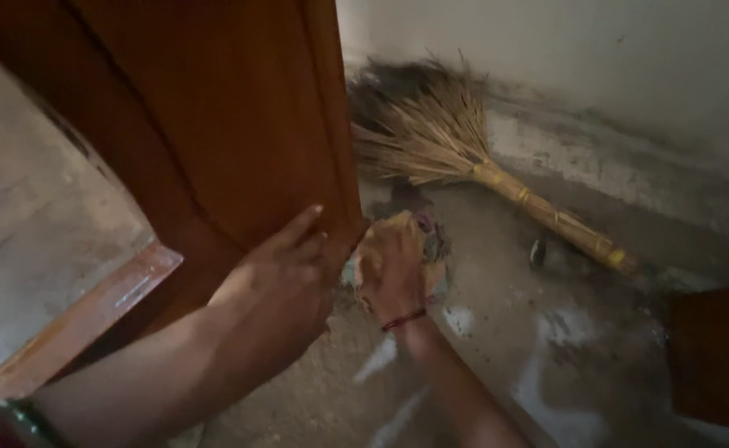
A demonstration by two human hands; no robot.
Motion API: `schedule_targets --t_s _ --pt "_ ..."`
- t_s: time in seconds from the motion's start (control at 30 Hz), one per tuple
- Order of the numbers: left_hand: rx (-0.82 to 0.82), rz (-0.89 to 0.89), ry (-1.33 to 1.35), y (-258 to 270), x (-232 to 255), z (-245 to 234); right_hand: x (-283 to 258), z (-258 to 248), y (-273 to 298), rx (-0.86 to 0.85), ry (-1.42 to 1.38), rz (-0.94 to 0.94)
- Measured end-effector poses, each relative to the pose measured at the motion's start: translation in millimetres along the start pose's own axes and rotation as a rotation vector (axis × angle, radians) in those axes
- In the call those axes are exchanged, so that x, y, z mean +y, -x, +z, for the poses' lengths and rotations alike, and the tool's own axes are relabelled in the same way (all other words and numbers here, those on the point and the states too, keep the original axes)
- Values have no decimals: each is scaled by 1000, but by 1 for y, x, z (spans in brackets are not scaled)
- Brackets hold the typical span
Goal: The person cleans a wooden chair by first sweeping the floor around its base with a straw broom, then wiping the chair's legs and frame with a cloth. The task involves moving the chair slightly to access the area underneath and ensuring the base is free of dust.
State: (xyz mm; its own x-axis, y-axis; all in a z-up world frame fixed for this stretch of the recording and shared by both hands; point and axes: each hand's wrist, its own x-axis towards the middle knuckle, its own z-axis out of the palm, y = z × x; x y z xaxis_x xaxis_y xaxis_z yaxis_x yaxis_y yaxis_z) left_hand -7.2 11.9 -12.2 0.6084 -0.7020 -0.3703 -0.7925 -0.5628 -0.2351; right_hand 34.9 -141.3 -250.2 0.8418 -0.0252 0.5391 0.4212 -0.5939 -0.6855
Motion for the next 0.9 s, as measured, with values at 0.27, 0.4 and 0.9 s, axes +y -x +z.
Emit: schedule_targets --t_s 0.27,0.4,0.9 --pt "-253 -27 45 2 1 -20 39 -43 -24 -55 163 164" --pt "-178 -14 -19 -2 1 -12 22 -77 -26 158 97 67" --pt "-205 -33 -39 -7 -2 -2 -22 29 15 107 -659 199"
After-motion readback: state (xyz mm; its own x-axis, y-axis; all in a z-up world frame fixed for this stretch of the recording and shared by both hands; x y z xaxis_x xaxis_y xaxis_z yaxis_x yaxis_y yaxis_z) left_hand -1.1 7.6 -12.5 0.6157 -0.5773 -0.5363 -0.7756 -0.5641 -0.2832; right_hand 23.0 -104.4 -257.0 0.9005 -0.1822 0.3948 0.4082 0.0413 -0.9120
